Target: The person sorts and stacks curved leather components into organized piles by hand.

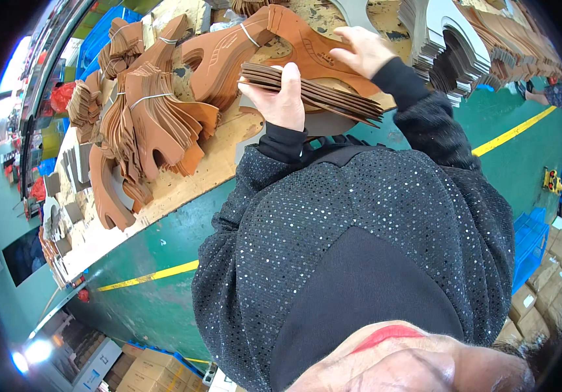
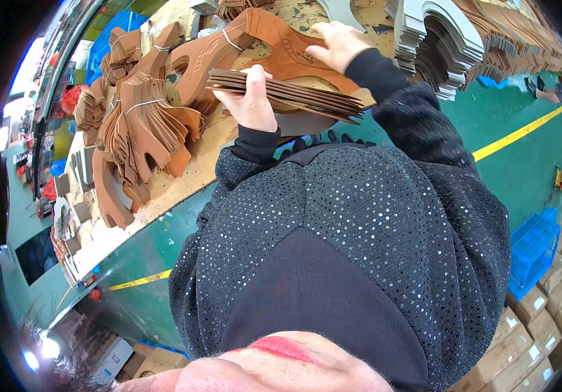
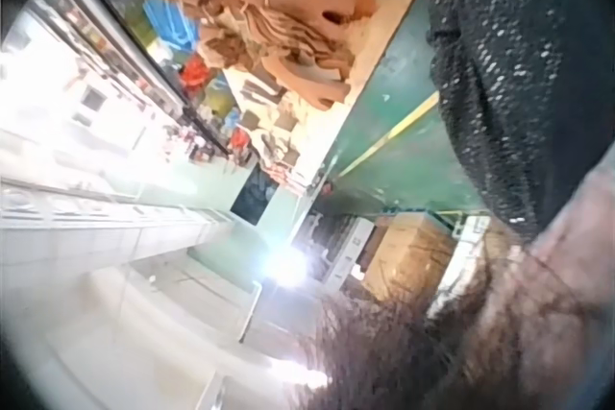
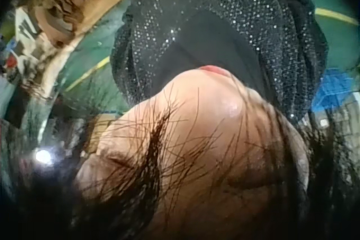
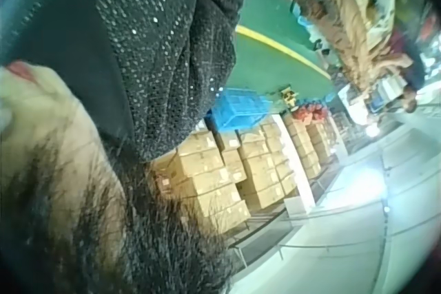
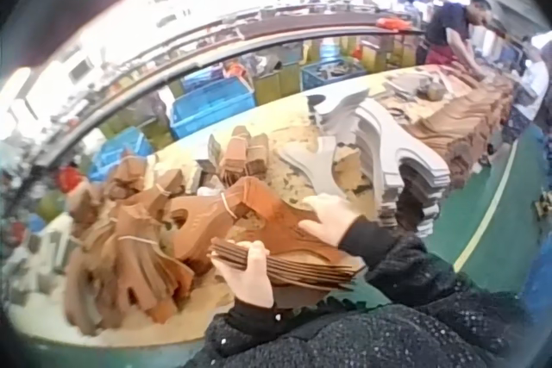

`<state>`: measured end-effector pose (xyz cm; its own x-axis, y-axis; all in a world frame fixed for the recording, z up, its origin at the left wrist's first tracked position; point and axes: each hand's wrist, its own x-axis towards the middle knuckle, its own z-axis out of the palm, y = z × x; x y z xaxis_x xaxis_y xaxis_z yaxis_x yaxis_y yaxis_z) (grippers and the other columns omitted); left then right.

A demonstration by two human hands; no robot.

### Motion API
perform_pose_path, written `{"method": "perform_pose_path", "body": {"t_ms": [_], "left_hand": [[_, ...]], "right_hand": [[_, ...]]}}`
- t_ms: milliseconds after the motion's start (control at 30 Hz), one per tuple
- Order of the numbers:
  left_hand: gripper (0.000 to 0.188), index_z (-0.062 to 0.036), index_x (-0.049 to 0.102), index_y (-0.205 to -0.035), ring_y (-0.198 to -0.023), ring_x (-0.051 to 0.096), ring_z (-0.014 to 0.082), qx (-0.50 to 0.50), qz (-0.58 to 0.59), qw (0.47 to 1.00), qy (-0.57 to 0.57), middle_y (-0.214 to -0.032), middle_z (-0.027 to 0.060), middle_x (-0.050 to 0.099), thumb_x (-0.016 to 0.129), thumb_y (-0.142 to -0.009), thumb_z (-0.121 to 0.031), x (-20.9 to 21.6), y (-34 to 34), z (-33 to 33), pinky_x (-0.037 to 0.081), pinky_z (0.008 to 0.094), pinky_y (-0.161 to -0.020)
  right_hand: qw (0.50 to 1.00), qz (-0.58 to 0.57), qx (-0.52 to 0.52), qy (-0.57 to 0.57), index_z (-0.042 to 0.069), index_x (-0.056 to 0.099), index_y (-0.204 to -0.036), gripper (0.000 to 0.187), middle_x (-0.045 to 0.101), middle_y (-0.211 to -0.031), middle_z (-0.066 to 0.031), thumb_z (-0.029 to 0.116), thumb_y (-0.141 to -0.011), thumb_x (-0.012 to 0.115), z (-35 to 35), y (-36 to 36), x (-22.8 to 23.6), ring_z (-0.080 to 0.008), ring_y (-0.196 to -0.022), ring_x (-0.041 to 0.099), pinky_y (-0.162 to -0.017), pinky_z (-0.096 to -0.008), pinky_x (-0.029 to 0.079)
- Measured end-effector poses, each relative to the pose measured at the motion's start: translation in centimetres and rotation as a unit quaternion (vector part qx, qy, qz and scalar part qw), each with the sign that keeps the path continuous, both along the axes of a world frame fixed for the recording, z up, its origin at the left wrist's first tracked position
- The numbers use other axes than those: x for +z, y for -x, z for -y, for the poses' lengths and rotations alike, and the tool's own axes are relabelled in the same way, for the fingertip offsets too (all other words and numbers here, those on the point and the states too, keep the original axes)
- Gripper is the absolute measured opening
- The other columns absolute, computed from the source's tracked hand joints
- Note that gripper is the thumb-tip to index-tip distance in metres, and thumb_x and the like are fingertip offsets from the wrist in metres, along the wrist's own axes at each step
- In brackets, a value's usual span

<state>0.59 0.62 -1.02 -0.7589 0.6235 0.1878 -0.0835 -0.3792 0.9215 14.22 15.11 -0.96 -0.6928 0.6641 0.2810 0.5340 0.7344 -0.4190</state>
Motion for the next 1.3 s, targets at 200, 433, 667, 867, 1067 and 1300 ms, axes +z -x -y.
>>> {"method": "perform_pose_path", "body": {"t_ms": [200, 433, 667, 867, 1067, 1300], "left_hand": [[0.039, -0.0038, 0.032, -0.104, -0.074, 0.061, 0.0162, -0.015, 0.031, 0.999, -0.016, -0.085, 0.0107, 0.061, 0.063, -0.081, 0.001, -0.1, 0.0, 0.1, 0.049, 0.0294, -0.073], [0.040, -0.0036, 0.032, -0.103, -0.075, 0.062, 0.0175, -0.020, 0.012, 1.000, -0.006, -0.088, 0.0109, 0.060, 0.065, -0.081, 0.001, -0.2, 0.3, 0.1, 0.051, 0.0302, -0.075], [0.039, -0.0041, 0.035, -0.103, -0.078, 0.060, 0.0168, 0.005, 0.026, 1.000, -0.010, -0.092, 0.0107, 0.058, 0.065, -0.078, 0.001, -0.7, 0.2, 0.0, 0.050, 0.0294, -0.076], [0.042, -0.0024, 0.038, -0.112, -0.084, 0.058, 0.0158, 0.028, 0.010, 0.999, -0.016, -0.104, 0.0117, 0.055, 0.064, -0.079, 0.001, 0.0, -0.1, 0.3, 0.048, 0.0300, -0.081], [0.043, -0.0020, 0.036, -0.116, -0.087, 0.057, 0.0143, -0.005, 0.024, 0.999, -0.028, -0.103, 0.0104, 0.055, 0.062, -0.083, -0.002, -0.3, -0.1, 0.6, 0.047, 0.0317, -0.083], [0.044, -0.0034, 0.033, -0.116, -0.090, 0.059, 0.0161, -0.026, 0.028, 0.999, -0.017, -0.102, 0.0107, 0.055, 0.062, -0.083, -0.001, 0.2, -0.5, 1.1, 0.048, 0.0308, -0.083]], "right_hand": [[0.979, 0.183, -0.081, -0.041, 0.012, 0.060, -0.112, 0.051, 0.058, -0.112, -0.0110, 0.050, -0.078, 0.064, 1.1, 2.0, -1.2, -0.0294, -0.107, 0.054, -0.091, -0.0403, 0.045], [0.985, 0.126, -0.107, -0.049, 0.013, 0.062, -0.105, 0.039, 0.060, -0.107, -0.0069, 0.041, -0.079, 0.067, 1.3, 3.0, -0.9, -0.0281, -0.108, 0.052, -0.091, -0.0429, 0.041], [0.999, -0.031, 0.015, 0.024, 0.008, 0.057, -0.098, 0.020, 0.061, -0.092, -0.0117, 0.016, -0.082, 0.066, 1.4, 2.4, -0.2, -0.0299, -0.086, 0.061, -0.076, -0.0366, 0.049], [0.970, -0.047, 0.203, 0.126, 0.017, 0.056, -0.120, 0.033, 0.065, -0.098, -0.0155, 0.010, -0.088, 0.051, 5.5, 1.5, 2.2, -0.0326, -0.088, 0.063, -0.078, -0.0372, 0.051], [0.960, 0.019, 0.201, 0.195, 0.019, 0.050, -0.130, 0.040, 0.065, -0.105, -0.0161, 0.016, -0.091, 0.047, 6.1, 1.4, 4.1, -0.0339, -0.091, 0.063, -0.080, -0.0380, 0.050], [0.928, 0.110, 0.226, 0.276, 0.015, 0.048, -0.133, 0.045, 0.063, -0.109, -0.0191, 0.014, -0.088, 0.046, 4.9, 1.5, 4.2, -0.0331, -0.091, 0.064, -0.082, -0.0383, 0.050]]}}
